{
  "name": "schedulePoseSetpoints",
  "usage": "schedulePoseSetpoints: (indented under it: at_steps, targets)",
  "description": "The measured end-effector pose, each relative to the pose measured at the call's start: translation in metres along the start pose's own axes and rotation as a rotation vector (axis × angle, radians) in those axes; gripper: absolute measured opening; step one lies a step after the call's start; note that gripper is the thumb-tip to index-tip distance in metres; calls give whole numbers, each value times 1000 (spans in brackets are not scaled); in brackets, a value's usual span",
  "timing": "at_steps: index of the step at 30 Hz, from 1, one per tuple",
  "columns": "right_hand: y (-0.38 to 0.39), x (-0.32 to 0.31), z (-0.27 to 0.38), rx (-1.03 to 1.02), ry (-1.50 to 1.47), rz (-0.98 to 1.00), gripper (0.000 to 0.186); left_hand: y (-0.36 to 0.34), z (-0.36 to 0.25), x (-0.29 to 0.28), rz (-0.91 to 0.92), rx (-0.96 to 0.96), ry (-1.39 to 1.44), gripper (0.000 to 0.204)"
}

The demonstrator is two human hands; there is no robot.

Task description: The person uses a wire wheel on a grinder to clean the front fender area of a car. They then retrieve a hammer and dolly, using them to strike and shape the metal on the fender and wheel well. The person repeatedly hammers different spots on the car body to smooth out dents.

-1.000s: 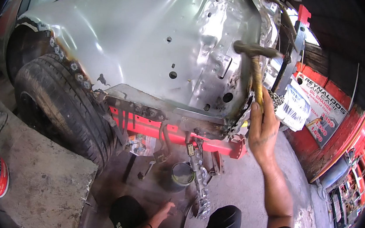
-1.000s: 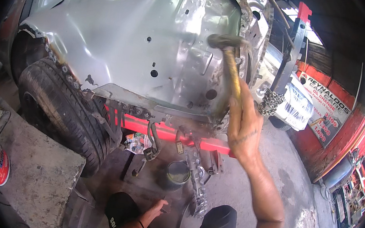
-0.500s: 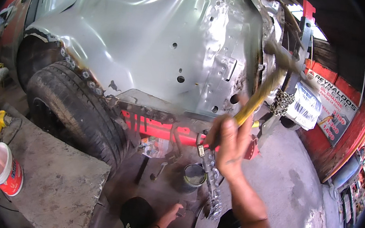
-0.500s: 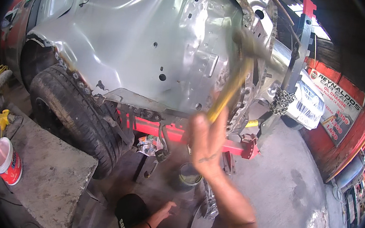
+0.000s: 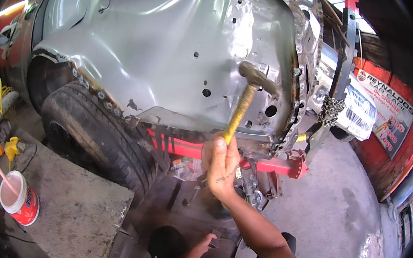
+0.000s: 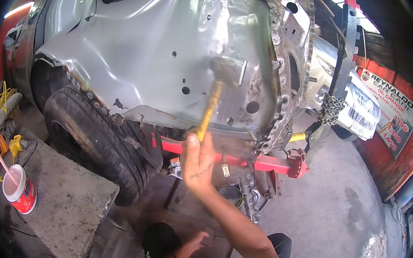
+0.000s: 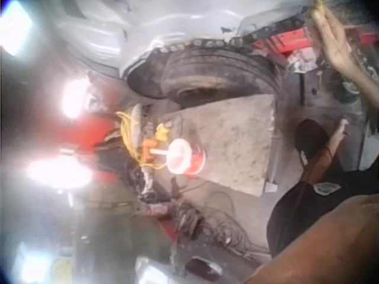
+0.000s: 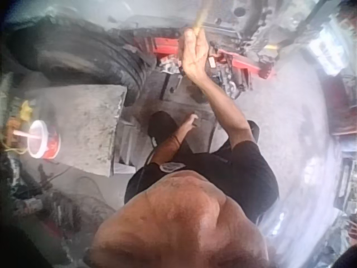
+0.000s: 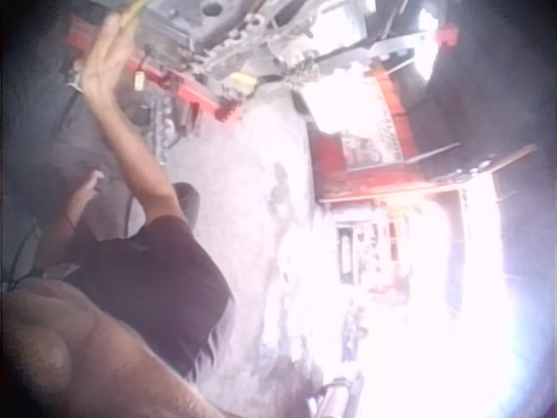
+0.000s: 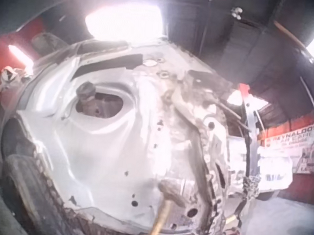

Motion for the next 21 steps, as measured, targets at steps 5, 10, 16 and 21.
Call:
schedulePoseSetpoints:
  at_steps: [5, 10, 16, 21]
  targets:
    - [-10, 16, 8, -144, -94, -15, 33, 1, 1, -5, 32, 29, -5, 33]
    - [-18, 33, -6, -40, -91, -30, 31, -9, 10, -16, 83, -13, -94, 40]
    - [-10, 51, 17, -184, -41, 66, 28, -7, 10, -27, 1, -15, -38, 37]
    - [-20, 37, 8, -62, -70, -37, 29, -5, 9, -29, 42, 3, -80, 34]
Point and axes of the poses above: each hand's wrist, its own y-axis away from the middle knuckle, its own x-axis out of the palm, z = x × y, the point moved 8 cm from there along -y, towards the middle knuckle, and after that the axes turned 11 degrees about -x, right-handed, at the moved point
